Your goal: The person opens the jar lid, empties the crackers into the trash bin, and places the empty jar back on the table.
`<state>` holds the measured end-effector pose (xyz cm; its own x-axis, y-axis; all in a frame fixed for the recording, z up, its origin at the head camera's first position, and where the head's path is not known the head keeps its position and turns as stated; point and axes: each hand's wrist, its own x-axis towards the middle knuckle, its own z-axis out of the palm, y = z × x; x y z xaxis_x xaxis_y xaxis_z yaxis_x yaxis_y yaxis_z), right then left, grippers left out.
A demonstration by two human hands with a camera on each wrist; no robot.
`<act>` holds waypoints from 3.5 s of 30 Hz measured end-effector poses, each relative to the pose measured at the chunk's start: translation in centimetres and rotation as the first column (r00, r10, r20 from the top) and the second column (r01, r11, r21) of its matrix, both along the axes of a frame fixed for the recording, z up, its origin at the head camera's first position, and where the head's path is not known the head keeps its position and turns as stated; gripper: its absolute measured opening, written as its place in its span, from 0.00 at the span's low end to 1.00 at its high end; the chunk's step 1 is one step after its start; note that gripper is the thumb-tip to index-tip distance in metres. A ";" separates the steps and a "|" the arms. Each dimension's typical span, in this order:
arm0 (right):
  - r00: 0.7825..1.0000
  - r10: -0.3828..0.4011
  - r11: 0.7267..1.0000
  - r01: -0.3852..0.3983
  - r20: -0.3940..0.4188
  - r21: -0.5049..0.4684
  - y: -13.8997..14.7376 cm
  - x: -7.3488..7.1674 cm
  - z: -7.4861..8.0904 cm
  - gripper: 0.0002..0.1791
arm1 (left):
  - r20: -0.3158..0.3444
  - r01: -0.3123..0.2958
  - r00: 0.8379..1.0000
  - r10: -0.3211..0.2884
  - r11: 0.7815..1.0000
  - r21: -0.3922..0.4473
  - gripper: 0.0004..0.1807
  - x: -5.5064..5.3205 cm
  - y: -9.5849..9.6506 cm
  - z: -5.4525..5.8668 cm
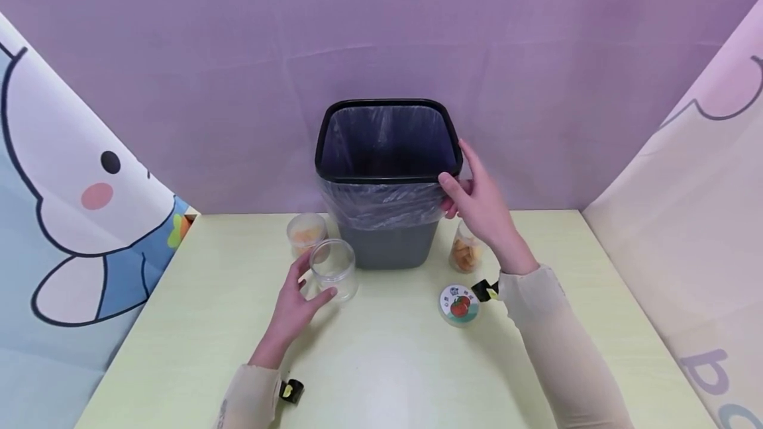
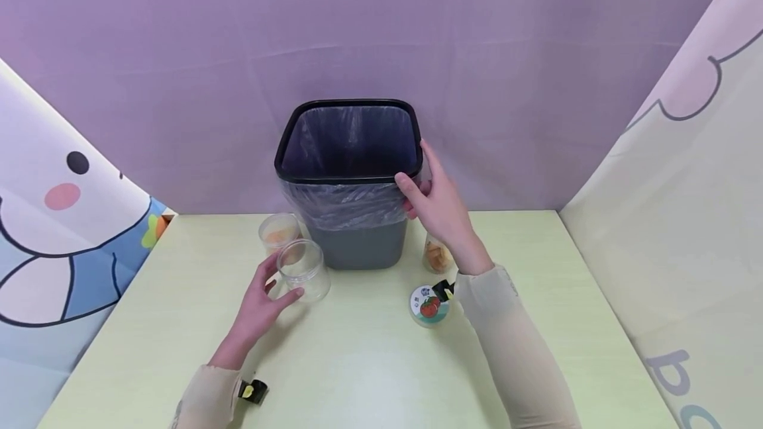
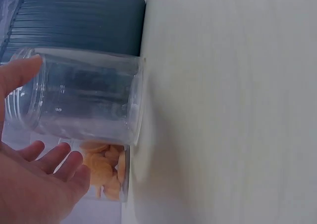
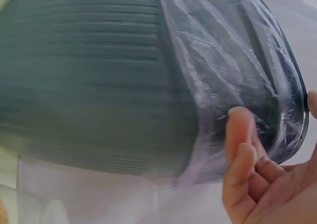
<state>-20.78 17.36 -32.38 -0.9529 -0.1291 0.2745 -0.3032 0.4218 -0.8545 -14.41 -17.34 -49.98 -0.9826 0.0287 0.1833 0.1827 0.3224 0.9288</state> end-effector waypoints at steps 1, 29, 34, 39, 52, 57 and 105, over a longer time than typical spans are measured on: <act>1.000 -0.003 1.000 0.002 -0.022 -0.011 0.1 0.1 -0.3 0.40 | 0.007 -0.005 1.000 0.005 1.000 0.003 0.49 0.1 -0.1 0.0; 0.957 -0.231 0.973 0.225 -0.176 -0.052 5.3 0.5 -12.4 0.30 | 0.222 -0.049 0.974 0.035 0.997 0.057 0.25 3.0 -1.8 -0.1; 0.976 -0.208 0.975 0.202 -0.066 -0.087 5.6 0.8 -13.7 0.42 | 0.246 -0.028 0.969 0.008 0.996 0.079 0.23 3.5 -1.8 -0.1; 0.985 -0.163 0.974 0.171 0.059 -0.150 5.0 1.9 -13.2 0.50 | 0.245 0.019 0.969 -0.040 0.996 0.090 0.21 3.9 -1.4 0.1; 0.979 -0.138 0.969 0.164 0.149 -0.184 5.6 1.0 -17.8 0.49 | 0.249 0.242 0.926 -0.283 0.953 0.184 0.20 5.2 0.5 0.3; 0.970 -0.162 0.958 0.199 0.182 -0.206 5.8 1.1 -18.3 0.47 | 0.251 0.312 0.901 -0.355 0.930 0.195 0.19 4.9 1.4 0.1; 0.968 0.212 0.946 -0.169 0.131 -0.278 -0.6 9.4 -16.7 0.43 | 0.056 0.530 0.841 -0.538 0.840 0.115 0.33 3.6 7.1 1.5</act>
